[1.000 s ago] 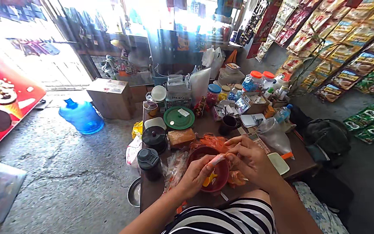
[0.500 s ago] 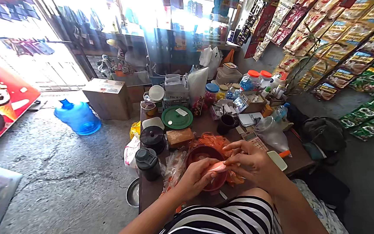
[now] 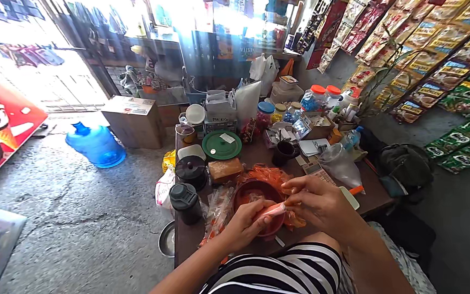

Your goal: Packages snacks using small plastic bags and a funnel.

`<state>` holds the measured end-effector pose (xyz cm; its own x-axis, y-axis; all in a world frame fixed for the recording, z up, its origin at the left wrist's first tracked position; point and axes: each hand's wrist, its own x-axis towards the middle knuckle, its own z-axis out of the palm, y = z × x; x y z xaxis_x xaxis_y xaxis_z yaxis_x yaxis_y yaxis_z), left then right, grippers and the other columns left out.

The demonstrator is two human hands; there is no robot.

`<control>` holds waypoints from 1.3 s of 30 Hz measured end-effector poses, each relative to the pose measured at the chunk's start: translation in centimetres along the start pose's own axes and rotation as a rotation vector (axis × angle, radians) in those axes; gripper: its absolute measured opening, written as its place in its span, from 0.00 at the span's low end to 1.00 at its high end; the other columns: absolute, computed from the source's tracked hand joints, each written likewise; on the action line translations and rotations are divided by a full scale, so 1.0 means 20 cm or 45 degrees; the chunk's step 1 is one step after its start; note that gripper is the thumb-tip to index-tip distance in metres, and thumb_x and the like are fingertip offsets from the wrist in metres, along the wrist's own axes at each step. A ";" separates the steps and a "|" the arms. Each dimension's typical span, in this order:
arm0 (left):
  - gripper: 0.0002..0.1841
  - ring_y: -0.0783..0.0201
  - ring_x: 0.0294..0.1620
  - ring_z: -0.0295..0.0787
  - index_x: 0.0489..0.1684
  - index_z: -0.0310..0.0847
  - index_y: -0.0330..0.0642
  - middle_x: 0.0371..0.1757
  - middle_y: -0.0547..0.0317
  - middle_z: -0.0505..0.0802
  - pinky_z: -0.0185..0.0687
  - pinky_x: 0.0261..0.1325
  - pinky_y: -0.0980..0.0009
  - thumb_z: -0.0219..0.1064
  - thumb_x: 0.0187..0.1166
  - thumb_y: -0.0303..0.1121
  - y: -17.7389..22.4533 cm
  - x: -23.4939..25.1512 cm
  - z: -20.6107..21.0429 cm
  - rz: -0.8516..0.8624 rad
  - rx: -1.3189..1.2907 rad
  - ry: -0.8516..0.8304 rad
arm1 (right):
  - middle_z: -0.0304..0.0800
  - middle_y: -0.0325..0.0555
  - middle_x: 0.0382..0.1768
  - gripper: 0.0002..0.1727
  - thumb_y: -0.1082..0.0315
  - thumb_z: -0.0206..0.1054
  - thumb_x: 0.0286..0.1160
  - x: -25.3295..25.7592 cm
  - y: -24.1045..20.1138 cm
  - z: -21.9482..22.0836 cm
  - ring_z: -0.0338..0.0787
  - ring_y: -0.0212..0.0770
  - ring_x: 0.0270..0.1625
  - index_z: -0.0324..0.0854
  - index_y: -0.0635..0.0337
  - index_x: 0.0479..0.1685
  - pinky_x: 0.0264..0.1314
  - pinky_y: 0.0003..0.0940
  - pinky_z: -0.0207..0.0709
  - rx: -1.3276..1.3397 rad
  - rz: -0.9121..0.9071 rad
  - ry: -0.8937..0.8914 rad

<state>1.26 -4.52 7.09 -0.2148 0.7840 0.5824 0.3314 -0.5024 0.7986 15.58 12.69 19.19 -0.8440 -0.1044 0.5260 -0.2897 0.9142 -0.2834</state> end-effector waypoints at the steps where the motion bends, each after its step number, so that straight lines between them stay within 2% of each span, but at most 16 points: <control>1: 0.30 0.83 0.44 0.83 0.60 0.80 0.29 0.44 0.55 0.90 0.79 0.52 0.85 0.48 0.92 0.53 0.00 0.00 0.00 0.005 0.002 0.001 | 0.92 0.44 0.59 0.11 0.58 0.67 0.83 0.00 0.00 0.01 0.89 0.31 0.54 0.92 0.53 0.39 0.57 0.23 0.83 -0.002 -0.007 -0.005; 3: 0.30 0.83 0.44 0.83 0.60 0.80 0.29 0.43 0.54 0.90 0.79 0.52 0.85 0.48 0.92 0.53 0.01 0.00 0.00 0.010 0.016 0.009 | 0.92 0.44 0.59 0.11 0.58 0.68 0.82 0.00 0.00 0.02 0.89 0.31 0.53 0.93 0.52 0.41 0.57 0.24 0.83 -0.009 -0.023 -0.016; 6: 0.31 0.81 0.43 0.84 0.61 0.80 0.29 0.43 0.53 0.91 0.80 0.51 0.84 0.47 0.93 0.53 0.01 -0.01 0.00 -0.004 0.012 -0.001 | 0.93 0.43 0.57 0.09 0.62 0.68 0.80 0.00 -0.01 0.03 0.90 0.34 0.52 0.93 0.53 0.38 0.54 0.26 0.83 -0.059 -0.068 -0.024; 10: 0.32 0.83 0.39 0.82 0.61 0.79 0.29 0.39 0.57 0.88 0.79 0.47 0.84 0.46 0.92 0.55 0.02 0.00 0.01 -0.025 -0.050 -0.036 | 0.94 0.41 0.55 0.12 0.60 0.64 0.86 0.00 -0.03 0.04 0.90 0.35 0.52 0.92 0.54 0.40 0.55 0.26 0.82 -0.103 -0.104 -0.030; 16: 0.33 0.84 0.39 0.80 0.58 0.80 0.29 0.39 0.58 0.87 0.76 0.47 0.86 0.44 0.93 0.55 0.03 0.02 0.02 -0.019 -0.054 -0.055 | 0.94 0.40 0.53 0.12 0.61 0.64 0.85 0.00 -0.04 0.05 0.89 0.35 0.51 0.92 0.52 0.39 0.53 0.27 0.81 -0.113 -0.111 0.003; 23: 0.33 0.85 0.31 0.73 0.54 0.80 0.31 0.31 0.63 0.82 0.71 0.37 0.87 0.44 0.92 0.57 0.01 0.01 0.03 -0.053 -0.074 -0.065 | 0.94 0.40 0.54 0.12 0.61 0.62 0.86 0.00 -0.05 0.01 0.89 0.36 0.55 0.92 0.50 0.41 0.55 0.29 0.81 -0.151 -0.079 0.046; 27: 0.33 0.85 0.31 0.73 0.55 0.80 0.31 0.31 0.63 0.82 0.70 0.38 0.88 0.44 0.92 0.57 0.01 0.00 0.02 -0.058 -0.074 -0.063 | 0.93 0.41 0.55 0.12 0.59 0.62 0.87 0.00 -0.04 -0.02 0.88 0.34 0.58 0.91 0.51 0.43 0.59 0.28 0.81 -0.059 -0.013 0.089; 31: 0.33 0.85 0.30 0.73 0.54 0.80 0.31 0.29 0.64 0.80 0.70 0.37 0.88 0.44 0.91 0.58 0.01 0.00 0.01 -0.052 -0.081 -0.066 | 0.92 0.44 0.55 0.12 0.60 0.64 0.86 0.00 -0.02 -0.02 0.88 0.31 0.61 0.90 0.55 0.44 0.64 0.24 0.81 0.108 0.020 0.033; 39: 0.32 0.86 0.35 0.76 0.55 0.80 0.29 0.34 0.62 0.84 0.73 0.42 0.88 0.45 0.92 0.56 0.02 0.03 0.02 -0.018 -0.116 -0.070 | 0.93 0.42 0.54 0.12 0.58 0.66 0.84 0.00 -0.01 0.07 0.89 0.32 0.56 0.90 0.55 0.41 0.58 0.25 0.82 0.106 0.028 -0.037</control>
<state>1.70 -4.15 7.63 -0.1673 0.8088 0.5638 0.2435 -0.5203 0.8185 15.10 11.98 18.11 -0.8630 -0.0974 0.4957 -0.3067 0.8807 -0.3610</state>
